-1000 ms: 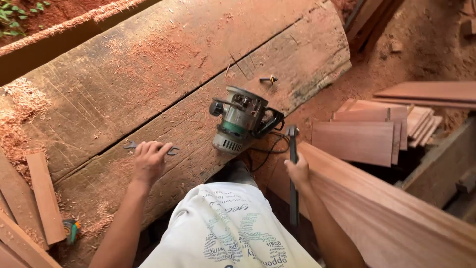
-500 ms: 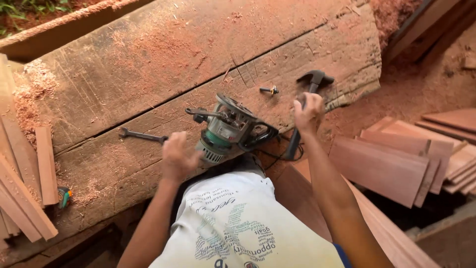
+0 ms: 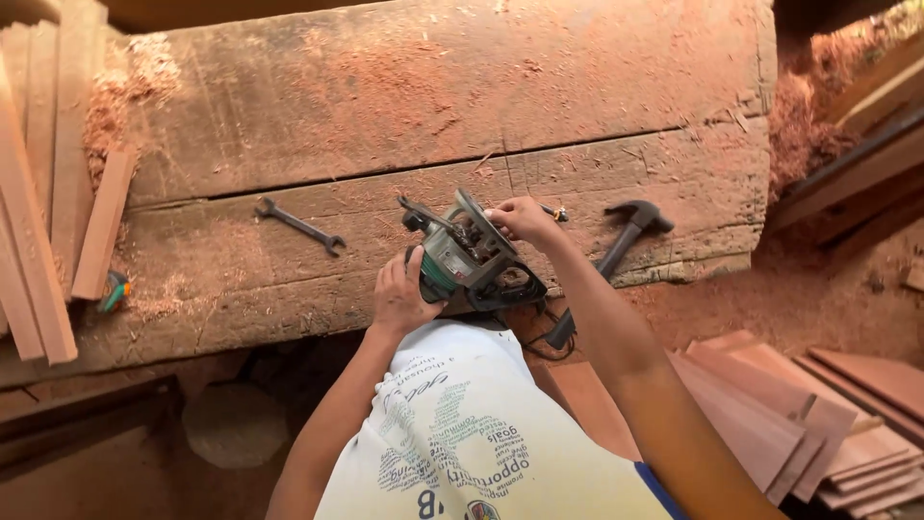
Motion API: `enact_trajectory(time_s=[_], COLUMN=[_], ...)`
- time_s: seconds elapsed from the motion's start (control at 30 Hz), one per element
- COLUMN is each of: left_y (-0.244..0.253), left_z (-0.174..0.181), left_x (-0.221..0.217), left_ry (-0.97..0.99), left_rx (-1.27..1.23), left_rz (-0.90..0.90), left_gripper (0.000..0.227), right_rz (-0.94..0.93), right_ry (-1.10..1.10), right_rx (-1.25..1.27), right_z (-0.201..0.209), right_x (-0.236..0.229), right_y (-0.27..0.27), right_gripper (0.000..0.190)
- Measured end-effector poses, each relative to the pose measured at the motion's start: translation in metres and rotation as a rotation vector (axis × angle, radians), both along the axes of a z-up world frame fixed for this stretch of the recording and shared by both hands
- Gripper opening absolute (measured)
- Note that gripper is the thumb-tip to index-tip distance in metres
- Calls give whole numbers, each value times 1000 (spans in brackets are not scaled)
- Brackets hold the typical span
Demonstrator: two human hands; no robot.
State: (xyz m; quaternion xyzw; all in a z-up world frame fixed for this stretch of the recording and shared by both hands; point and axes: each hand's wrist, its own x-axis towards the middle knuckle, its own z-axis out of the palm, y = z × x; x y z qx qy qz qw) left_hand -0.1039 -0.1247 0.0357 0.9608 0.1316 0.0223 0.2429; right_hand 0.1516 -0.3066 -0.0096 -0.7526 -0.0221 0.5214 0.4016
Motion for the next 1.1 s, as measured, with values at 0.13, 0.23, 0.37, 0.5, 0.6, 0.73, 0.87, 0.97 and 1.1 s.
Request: enact_trajectory(time_s=[0.13,0.23,0.37,0.5,0.6,0.73,0.87,0.97,1.1], left_y=[8,15,17,17,18,18,17,17,17], left_z=[-2,3,4,6,7,8,11,10,10], left_x=[1,3,5,6,4,5,3,6,5], left_ry=[20,122,103,76,102,92,92,83,98], left_rx=[-8,-8,-13,22,-52,-32,-43,-24,-15], left_rz=[7,-1,-8,-13,-15,-10,-12,-11,-11], left_gripper=[112,107,108,109,108,108,106,106,105], right_rz=[21,85,151,203,177,152,93,23,-25], right_ry=[84,69,-63,-250,-218,-188,-85,-29,-16], right_rx=[-17,-64,193,218,161,179,215,267,349], right_z=[2,5,-5,-14,-6,-8,-13,-24,-24], right_x=[8,7,4,2,3,12,11,15,12], right_y=[6,10,3,-8,-12,-19,-19,-21,-22], right_gripper=[32,30,26,21,17,11,10,11,12])
